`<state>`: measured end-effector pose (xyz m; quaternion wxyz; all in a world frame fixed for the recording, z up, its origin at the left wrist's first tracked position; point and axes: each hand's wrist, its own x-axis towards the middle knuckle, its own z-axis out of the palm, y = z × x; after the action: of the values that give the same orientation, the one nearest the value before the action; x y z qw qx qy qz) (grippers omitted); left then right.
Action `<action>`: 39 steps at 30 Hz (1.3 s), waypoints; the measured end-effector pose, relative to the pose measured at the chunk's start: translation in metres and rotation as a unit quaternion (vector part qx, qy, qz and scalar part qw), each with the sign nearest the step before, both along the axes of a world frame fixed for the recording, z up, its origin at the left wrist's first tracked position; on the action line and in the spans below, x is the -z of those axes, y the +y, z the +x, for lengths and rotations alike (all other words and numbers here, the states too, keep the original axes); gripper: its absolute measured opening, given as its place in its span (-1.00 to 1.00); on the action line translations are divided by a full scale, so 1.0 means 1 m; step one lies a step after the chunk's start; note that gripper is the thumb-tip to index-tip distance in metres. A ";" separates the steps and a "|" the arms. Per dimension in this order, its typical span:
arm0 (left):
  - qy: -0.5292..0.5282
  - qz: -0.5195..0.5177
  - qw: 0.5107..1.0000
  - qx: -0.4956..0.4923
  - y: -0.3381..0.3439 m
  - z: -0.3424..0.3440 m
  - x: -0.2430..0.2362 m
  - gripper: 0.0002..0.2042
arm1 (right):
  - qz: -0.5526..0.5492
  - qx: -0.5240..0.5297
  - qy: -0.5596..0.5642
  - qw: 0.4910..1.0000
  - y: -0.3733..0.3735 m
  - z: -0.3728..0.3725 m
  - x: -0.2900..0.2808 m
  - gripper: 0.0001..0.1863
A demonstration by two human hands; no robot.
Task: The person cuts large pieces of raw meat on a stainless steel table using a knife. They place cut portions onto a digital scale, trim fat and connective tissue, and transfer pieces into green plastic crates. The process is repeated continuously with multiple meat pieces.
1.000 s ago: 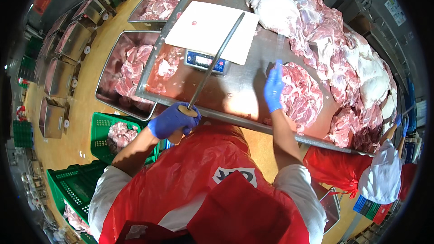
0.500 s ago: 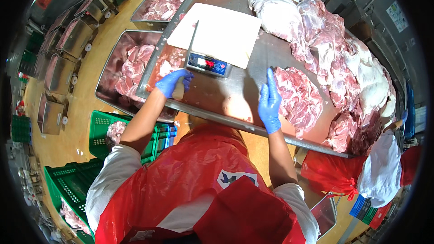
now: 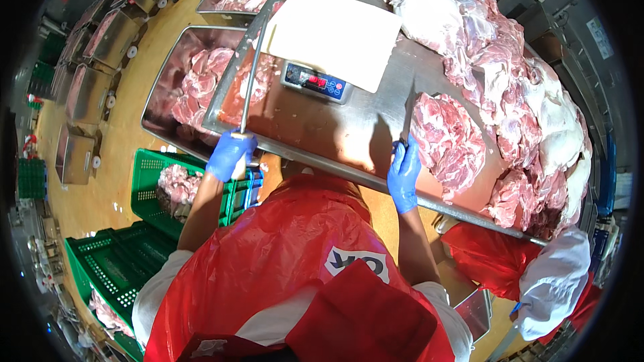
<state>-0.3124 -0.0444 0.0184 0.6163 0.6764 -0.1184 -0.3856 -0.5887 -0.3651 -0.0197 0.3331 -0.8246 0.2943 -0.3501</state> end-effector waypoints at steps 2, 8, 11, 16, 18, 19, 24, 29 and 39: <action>-0.017 -0.028 0.999 0.035 -0.007 0.019 0.000 -0.81 | 0.014 -0.009 -0.017 1.000 0.002 0.021 -0.010 -0.72; 0.152 -0.055 0.986 -0.038 -0.008 0.056 0.039 -0.90 | 0.037 -0.074 -0.051 0.995 0.002 0.050 -0.025 -0.67; 0.208 -0.076 0.970 -0.097 0.006 0.050 0.043 -0.92 | 0.059 -0.052 -0.018 0.997 0.004 0.035 -0.023 -0.69; -0.218 0.078 0.967 0.107 0.058 0.015 0.072 -0.91 | 0.082 -0.042 0.027 0.995 0.018 0.007 -0.004 -0.73; -0.243 0.104 0.954 0.142 0.060 0.005 0.073 -0.91 | 0.123 -0.049 0.071 0.989 0.033 0.007 -0.003 -0.74; -0.108 0.076 0.987 0.091 0.036 -0.010 0.041 -0.92 | 0.020 -0.067 0.037 0.997 0.038 0.013 -0.002 -0.77; 0.128 -0.012 0.979 0.158 -0.026 -0.053 -0.030 -0.85 | 0.125 -0.124 -0.023 0.984 0.059 0.078 -0.042 -0.82; -0.196 0.039 0.959 0.200 -0.057 -0.065 -0.079 -0.84 | -0.043 -0.153 -0.121 0.980 0.048 0.096 -0.070 -0.96; -0.393 0.115 0.891 0.198 -0.072 -0.057 -0.148 -0.78 | -0.229 -0.045 -0.168 0.958 -0.008 0.075 -0.073 -0.76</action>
<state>-0.3693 -0.1163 0.1665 0.3485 0.8011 -0.4374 -0.2131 -0.5134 -0.3735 0.0533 0.1958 -0.8205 0.1087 -0.5260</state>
